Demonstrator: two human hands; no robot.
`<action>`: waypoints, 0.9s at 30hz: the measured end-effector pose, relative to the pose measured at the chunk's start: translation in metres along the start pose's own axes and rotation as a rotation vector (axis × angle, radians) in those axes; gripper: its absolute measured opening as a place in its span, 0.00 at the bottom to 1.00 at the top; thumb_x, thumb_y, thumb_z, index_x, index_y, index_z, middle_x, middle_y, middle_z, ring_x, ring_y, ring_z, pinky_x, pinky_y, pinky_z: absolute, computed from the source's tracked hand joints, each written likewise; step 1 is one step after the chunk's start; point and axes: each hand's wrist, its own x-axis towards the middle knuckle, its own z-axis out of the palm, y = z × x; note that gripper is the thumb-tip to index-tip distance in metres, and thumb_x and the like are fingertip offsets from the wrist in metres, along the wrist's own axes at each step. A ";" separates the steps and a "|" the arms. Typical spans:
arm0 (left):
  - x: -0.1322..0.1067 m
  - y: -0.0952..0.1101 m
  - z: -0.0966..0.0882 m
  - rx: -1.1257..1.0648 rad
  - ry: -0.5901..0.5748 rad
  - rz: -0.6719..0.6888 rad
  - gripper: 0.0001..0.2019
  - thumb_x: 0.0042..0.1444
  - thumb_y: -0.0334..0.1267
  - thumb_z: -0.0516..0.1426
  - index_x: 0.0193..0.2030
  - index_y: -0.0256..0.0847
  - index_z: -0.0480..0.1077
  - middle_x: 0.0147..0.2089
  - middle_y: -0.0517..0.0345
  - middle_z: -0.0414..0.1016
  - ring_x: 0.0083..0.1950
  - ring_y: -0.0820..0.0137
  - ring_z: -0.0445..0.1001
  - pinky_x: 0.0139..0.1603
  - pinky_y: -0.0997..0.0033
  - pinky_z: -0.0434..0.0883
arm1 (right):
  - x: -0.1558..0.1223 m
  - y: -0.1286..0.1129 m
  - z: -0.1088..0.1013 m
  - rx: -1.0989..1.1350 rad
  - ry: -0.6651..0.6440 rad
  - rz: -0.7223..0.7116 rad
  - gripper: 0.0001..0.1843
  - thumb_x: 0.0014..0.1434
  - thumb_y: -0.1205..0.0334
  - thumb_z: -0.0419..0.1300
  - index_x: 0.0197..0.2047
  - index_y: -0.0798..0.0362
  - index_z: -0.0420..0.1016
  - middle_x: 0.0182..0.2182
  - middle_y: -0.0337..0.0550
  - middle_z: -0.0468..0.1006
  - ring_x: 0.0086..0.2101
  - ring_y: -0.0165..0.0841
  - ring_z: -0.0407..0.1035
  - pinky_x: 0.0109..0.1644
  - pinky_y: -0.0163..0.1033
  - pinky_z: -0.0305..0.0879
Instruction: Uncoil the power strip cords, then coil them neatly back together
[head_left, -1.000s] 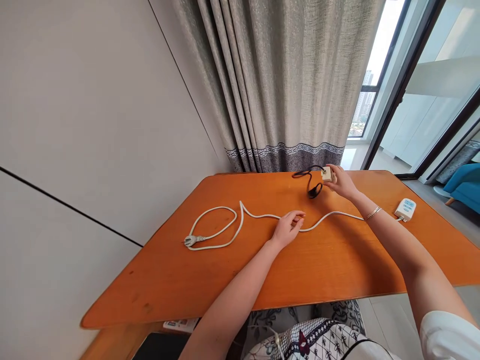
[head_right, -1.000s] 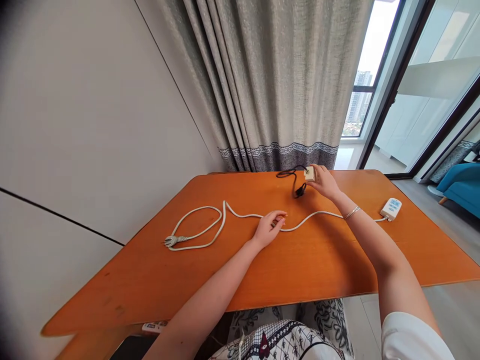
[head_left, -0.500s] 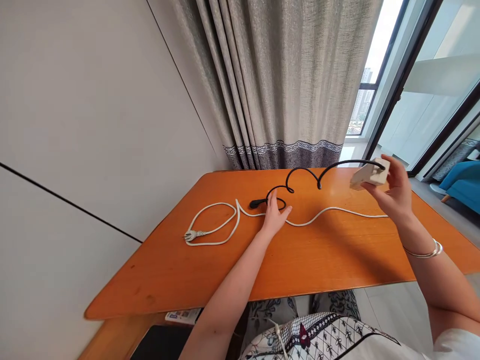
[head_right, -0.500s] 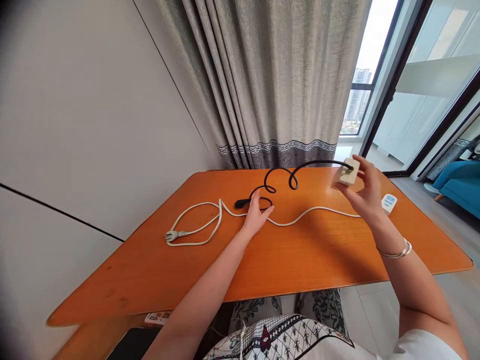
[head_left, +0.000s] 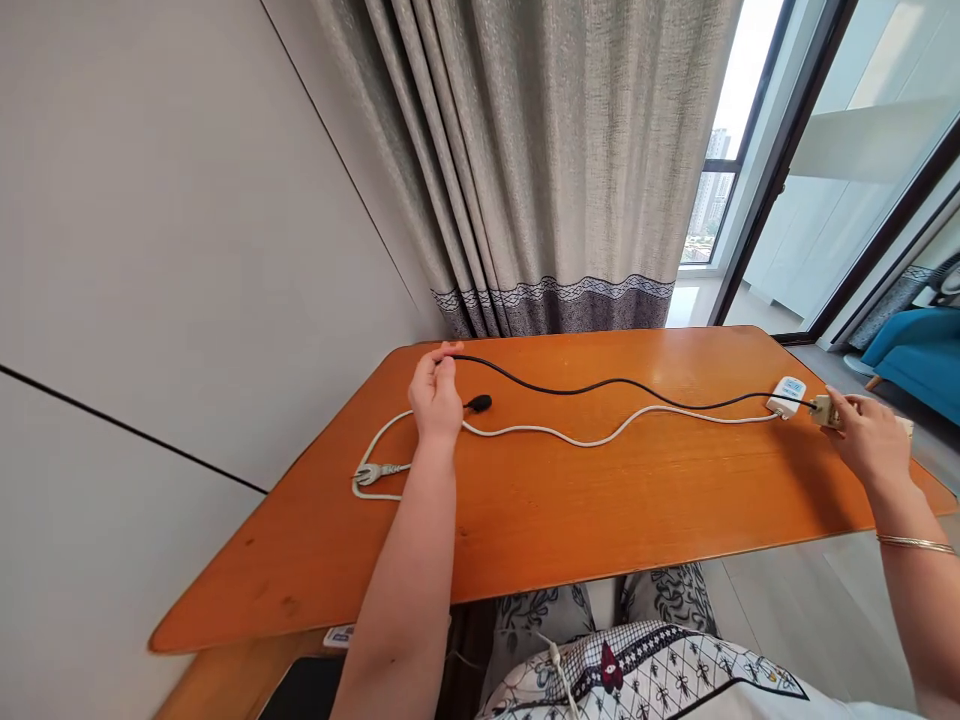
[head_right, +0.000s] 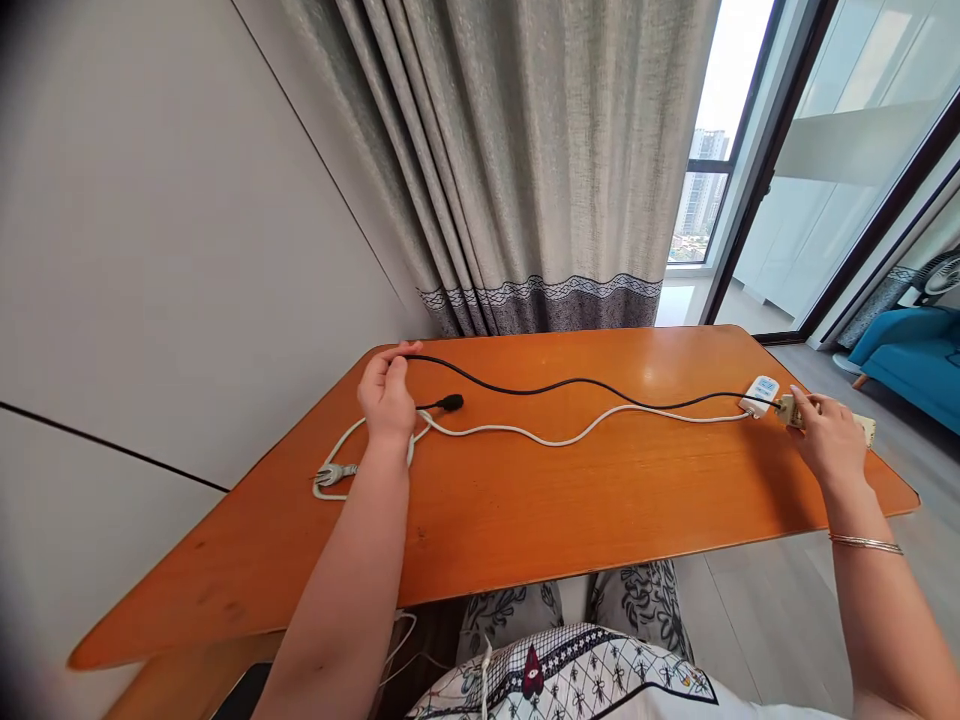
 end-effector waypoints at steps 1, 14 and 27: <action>0.000 -0.002 -0.003 0.037 -0.001 -0.024 0.14 0.65 0.44 0.47 0.43 0.40 0.70 0.52 0.46 0.80 0.63 0.62 0.73 0.67 0.59 0.66 | -0.003 0.003 0.007 -0.014 -0.039 -0.012 0.30 0.54 0.60 0.59 0.61 0.45 0.71 0.53 0.59 0.74 0.50 0.59 0.69 0.48 0.61 0.69; 0.012 -0.025 -0.024 0.419 0.055 -0.015 0.07 0.58 0.36 0.54 0.30 0.45 0.70 0.30 0.56 0.80 0.54 0.59 0.78 0.75 0.46 0.50 | 0.009 -0.010 0.036 -0.023 -0.290 -0.129 0.30 0.54 0.75 0.50 0.58 0.52 0.74 0.57 0.56 0.74 0.56 0.52 0.67 0.55 0.53 0.67; 0.028 -0.025 -0.046 0.520 -0.109 -0.256 0.13 0.64 0.42 0.50 0.36 0.41 0.73 0.22 0.60 0.76 0.36 0.62 0.76 0.57 0.58 0.69 | 0.035 -0.034 0.020 -0.087 -0.552 -0.056 0.25 0.52 0.77 0.56 0.51 0.53 0.77 0.48 0.61 0.78 0.50 0.56 0.73 0.45 0.57 0.70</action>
